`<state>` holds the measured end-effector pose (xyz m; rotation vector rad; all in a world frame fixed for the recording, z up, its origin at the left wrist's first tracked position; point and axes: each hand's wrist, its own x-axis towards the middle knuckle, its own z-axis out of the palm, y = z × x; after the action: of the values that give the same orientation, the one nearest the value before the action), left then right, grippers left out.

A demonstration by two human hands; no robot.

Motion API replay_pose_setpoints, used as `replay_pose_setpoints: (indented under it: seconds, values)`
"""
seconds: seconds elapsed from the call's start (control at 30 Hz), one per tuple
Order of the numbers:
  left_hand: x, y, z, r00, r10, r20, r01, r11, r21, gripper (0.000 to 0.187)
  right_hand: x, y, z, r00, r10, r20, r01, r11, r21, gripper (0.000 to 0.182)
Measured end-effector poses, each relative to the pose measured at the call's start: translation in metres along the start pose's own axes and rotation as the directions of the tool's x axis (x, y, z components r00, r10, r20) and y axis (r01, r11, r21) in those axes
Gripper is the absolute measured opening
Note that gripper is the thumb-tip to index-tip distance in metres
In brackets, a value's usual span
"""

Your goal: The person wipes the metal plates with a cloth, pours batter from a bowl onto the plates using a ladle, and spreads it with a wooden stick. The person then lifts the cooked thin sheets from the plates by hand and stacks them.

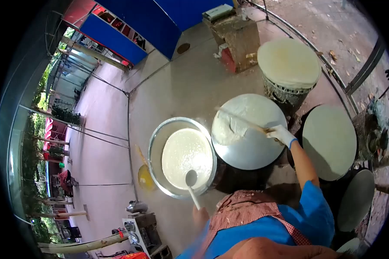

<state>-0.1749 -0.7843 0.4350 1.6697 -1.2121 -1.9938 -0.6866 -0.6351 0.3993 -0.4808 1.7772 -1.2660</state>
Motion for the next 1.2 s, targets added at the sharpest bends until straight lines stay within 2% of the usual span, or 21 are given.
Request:
replay_pose_setpoints:
  seconds: [0.07, 0.1, 0.17, 0.27, 0.3, 0.33, 0.4, 0.5, 0.53, 0.57, 0.63, 0.7, 0.73, 0.77, 0.83, 0.93, 0.97, 1.03, 1.07, 1.13, 1.2]
  values:
    - [-0.004, 0.007, 0.003, 0.999, -0.042, -0.026, 0.040, 0.997, -0.064, 0.029, -0.033, -0.052, 0.015, 0.966, 0.207, 0.158, -0.203, 0.978, -0.037, 0.022]
    - [-0.004, 0.010, 0.008, 0.998, -0.061, -0.034, 0.057, 0.992, -0.109, 0.030, -0.033, -0.034, 0.014, 0.938, 0.264, 0.225, -0.250, 0.964, -0.089, 0.023]
    - [-0.009, 0.009, 0.011, 0.996, -0.036, -0.084, 0.027, 0.994, -0.107, 0.027, -0.041, 0.023, 0.006, 0.935, 0.245, 0.254, -0.254, 0.967, 0.001, 0.020]
    - [-0.016, 0.007, 0.008, 0.991, -0.016, -0.131, -0.005, 0.988, -0.154, 0.024, -0.027, 0.025, -0.013, 0.975, -0.062, 0.213, 0.033, 0.990, 0.139, 0.026]
    - [-0.016, 0.003, 0.006, 0.990, -0.002, -0.140, -0.019, 0.989, -0.148, 0.024, -0.004, 0.020, -0.012, 0.986, -0.009, 0.165, -0.023, 0.981, 0.194, 0.033]
    - [-0.018, -0.005, -0.001, 0.989, 0.011, -0.150, -0.031, 0.990, -0.134, 0.024, -0.002, -0.023, -0.008, 0.990, 0.111, 0.088, -0.128, 0.969, 0.214, 0.035]
    - [-0.018, -0.015, -0.006, 0.989, 0.004, -0.150, -0.026, 0.990, -0.140, 0.025, 0.030, -0.047, 0.004, 0.989, 0.083, 0.126, -0.074, 0.994, -0.074, 0.032]
    - [-0.020, -0.015, -0.011, 0.994, -0.028, -0.109, 0.017, 0.995, -0.100, 0.023, 0.010, -0.053, 0.017, 0.936, 0.222, 0.274, -0.166, 0.963, -0.213, 0.030]
    - [-0.015, -0.019, -0.013, 0.991, -0.015, -0.133, 0.005, 0.997, -0.077, 0.023, -0.005, -0.045, 0.013, 0.906, 0.298, 0.302, -0.257, 0.952, -0.170, 0.030]
    - [-0.014, -0.027, -0.015, 0.987, -0.009, -0.162, -0.001, 0.998, -0.062, 0.023, 0.001, 0.003, 0.005, 0.903, 0.235, 0.359, -0.179, 0.967, -0.183, 0.029]
    - [-0.017, -0.021, -0.008, 0.988, 0.004, -0.155, -0.018, 0.996, -0.090, 0.021, -0.024, 0.040, -0.018, 0.947, 0.025, 0.319, 0.008, 0.995, -0.104, 0.029]
    - [-0.020, -0.017, -0.004, 0.985, 0.005, -0.172, -0.024, 0.994, -0.107, 0.023, -0.043, 0.002, -0.037, 0.944, 0.276, 0.179, -0.257, 0.958, -0.123, 0.028]
    - [-0.025, -0.014, -0.002, 0.985, 0.005, -0.173, -0.027, 0.992, -0.125, 0.024, -0.035, 0.002, -0.038, 0.979, 0.169, 0.113, -0.184, 0.973, 0.139, 0.029]
    - [-0.029, -0.010, 0.000, 0.985, 0.004, -0.171, -0.028, 0.989, -0.142, 0.024, -0.016, 0.008, -0.040, 0.985, 0.167, 0.029, -0.170, 0.977, 0.126, 0.028]
    - [-0.029, -0.010, 0.000, 0.985, -0.066, -0.160, 0.044, 0.990, -0.134, 0.024, -0.010, -0.008, -0.036, 0.979, 0.162, 0.125, -0.148, 0.982, -0.121, 0.029]
    - [-0.019, -0.018, -0.015, 0.989, -0.077, -0.123, 0.060, 0.988, -0.141, 0.029, -0.040, -0.030, -0.032, 0.886, 0.355, 0.300, -0.298, 0.929, -0.218, 0.029]
    - [-0.023, -0.018, -0.017, 0.985, -0.086, -0.150, 0.068, 0.990, -0.125, 0.029, -0.037, 0.009, -0.040, 0.894, 0.365, 0.260, -0.321, 0.927, -0.197, 0.030]
    - [-0.023, -0.016, -0.012, 0.977, -0.086, -0.193, 0.066, 0.992, -0.108, 0.029, -0.034, 0.035, -0.063, 0.919, 0.254, 0.302, -0.213, 0.964, -0.162, 0.031]
    - [-0.024, -0.020, -0.015, 0.979, -0.082, -0.184, 0.054, 0.987, -0.150, 0.028, -0.034, 0.013, -0.062, 0.899, 0.366, 0.240, -0.332, 0.928, -0.171, 0.034]
    - [-0.029, -0.025, -0.023, 0.975, -0.096, -0.200, 0.062, 0.984, -0.169, 0.028, -0.004, -0.020, -0.030, 0.971, 0.096, 0.221, -0.082, 0.994, -0.071, 0.031]
    - [-0.032, -0.031, -0.029, 0.974, -0.106, -0.199, 0.068, 0.979, -0.191, 0.027, 0.028, -0.053, 0.000, 0.982, 0.105, 0.159, -0.062, 0.965, -0.256, 0.031]
